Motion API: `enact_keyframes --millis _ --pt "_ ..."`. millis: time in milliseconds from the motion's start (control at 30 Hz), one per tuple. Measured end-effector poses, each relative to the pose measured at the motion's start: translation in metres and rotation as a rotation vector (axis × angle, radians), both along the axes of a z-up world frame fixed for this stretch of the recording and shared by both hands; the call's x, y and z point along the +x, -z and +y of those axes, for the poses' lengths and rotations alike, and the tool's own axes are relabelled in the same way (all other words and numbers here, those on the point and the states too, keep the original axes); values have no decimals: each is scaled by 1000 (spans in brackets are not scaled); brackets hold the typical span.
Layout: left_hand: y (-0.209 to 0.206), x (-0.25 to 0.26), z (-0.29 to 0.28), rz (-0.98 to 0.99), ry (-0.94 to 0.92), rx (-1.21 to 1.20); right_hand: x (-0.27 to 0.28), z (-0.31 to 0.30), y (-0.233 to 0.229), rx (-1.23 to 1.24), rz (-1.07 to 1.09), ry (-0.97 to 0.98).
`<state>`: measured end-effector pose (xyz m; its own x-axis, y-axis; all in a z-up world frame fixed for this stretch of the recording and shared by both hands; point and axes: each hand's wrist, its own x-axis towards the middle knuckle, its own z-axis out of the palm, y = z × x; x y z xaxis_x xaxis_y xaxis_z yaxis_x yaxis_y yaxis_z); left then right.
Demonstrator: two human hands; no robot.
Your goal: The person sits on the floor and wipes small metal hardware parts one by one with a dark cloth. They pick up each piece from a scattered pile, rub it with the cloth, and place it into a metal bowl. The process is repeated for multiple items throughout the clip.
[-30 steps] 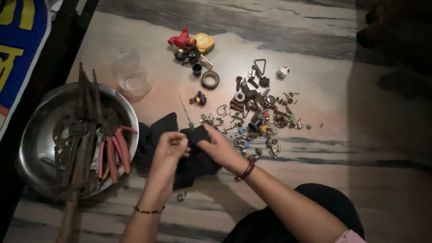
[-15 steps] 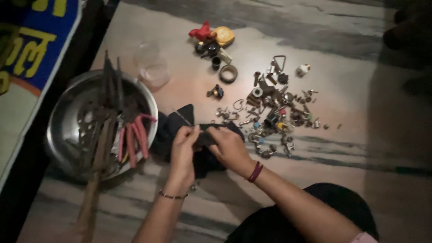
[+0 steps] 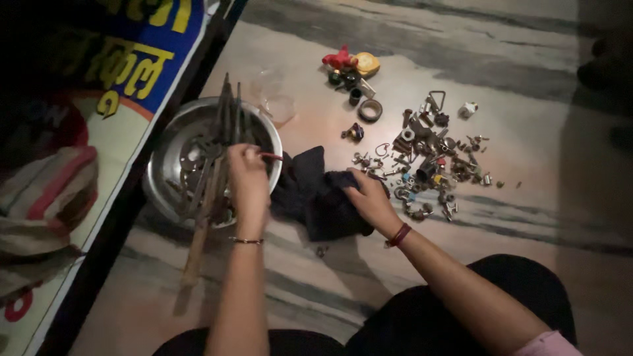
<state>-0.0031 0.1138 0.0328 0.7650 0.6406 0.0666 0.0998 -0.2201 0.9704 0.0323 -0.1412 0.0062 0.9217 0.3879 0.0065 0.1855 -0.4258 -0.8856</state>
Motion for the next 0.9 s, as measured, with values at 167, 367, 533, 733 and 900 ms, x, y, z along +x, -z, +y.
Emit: enact_keyframes --millis 167,367,533,733,900 --pt "1 -30 38 163 -144 625 -2 10 0 17 28 34" --pt "5 -28 30 342 -143 695 -4 13 -5 -33 66 -2" --pt "19 -32 32 318 -174 812 -5 2 -1 -97 15 -9" --pt "5 -30 24 359 -149 719 -4 -9 18 5 -36 -19" --pt "-23 -12 -29 108 -3 766 -2 -20 28 83 91 -21"
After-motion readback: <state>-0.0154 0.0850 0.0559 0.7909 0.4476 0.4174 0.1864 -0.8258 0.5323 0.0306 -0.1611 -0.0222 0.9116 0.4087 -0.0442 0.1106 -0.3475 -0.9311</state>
